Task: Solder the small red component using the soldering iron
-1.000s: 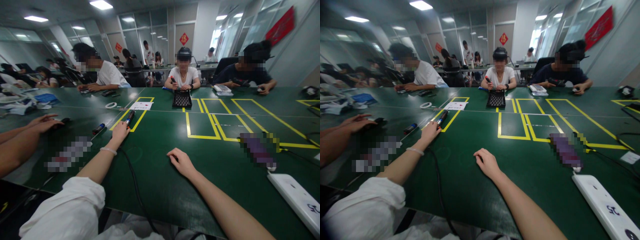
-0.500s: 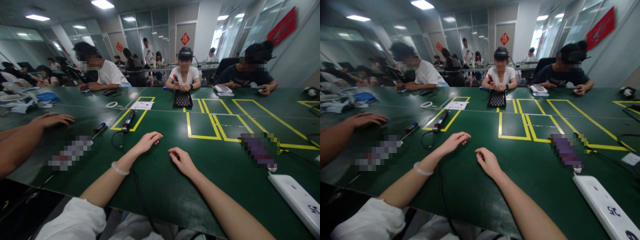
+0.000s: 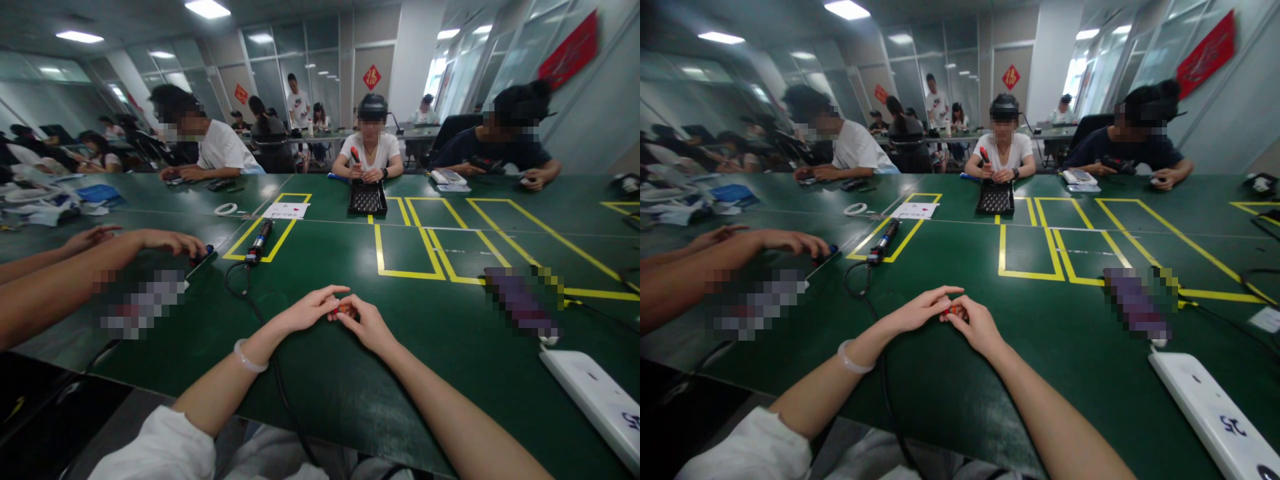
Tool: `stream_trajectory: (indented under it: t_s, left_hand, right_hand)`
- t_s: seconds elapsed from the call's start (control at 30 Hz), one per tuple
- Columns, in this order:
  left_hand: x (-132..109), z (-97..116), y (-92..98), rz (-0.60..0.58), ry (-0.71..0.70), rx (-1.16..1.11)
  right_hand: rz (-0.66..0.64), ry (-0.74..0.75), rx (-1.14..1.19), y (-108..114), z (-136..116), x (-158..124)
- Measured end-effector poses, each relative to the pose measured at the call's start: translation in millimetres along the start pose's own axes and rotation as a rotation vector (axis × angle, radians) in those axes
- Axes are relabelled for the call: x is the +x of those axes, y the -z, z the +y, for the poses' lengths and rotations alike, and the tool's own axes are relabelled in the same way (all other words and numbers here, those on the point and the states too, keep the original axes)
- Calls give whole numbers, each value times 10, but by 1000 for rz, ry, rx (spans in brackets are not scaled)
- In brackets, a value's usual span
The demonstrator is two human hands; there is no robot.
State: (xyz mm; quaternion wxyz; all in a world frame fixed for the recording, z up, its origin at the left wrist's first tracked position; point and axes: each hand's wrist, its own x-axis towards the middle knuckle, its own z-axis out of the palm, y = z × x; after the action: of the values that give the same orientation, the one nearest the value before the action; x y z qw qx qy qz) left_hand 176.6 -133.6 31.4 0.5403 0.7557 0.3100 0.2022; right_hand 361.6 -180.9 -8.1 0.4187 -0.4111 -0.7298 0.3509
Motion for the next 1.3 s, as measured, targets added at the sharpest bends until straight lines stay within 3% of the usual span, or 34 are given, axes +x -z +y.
stream_trajectory:
  t_s: [0.2,0.33,0.53,0.73,0.8,0.9,1.07,1.17,1.3]
  left_hand:
    - [-19,7,-29,76,-60,164]
    - [-27,58,-46,118,-118,299]
    - [-21,25,-17,161,-109,311]
    - [-20,-33,95,94,-82,403]
    - [-3,-101,274,136,-91,529]
    - [33,-284,745,311,-12,826]
    - [3,-644,1695,671,488,1182]
    - [-74,-800,2082,624,679,1153]
    - [-133,-933,2336,534,690,1078]
  right_hand:
    - [71,-80,-73,41,49,9]
    - [64,-127,-33,53,68,13]
    - [79,-101,134,10,88,4]
    - [89,-87,161,6,109,20]
    - [86,-95,152,8,109,24]
    - [78,-109,137,11,110,26]
    - [49,-122,108,12,105,19]
    - [41,-133,99,10,94,18]
    - [32,-134,100,10,93,18]
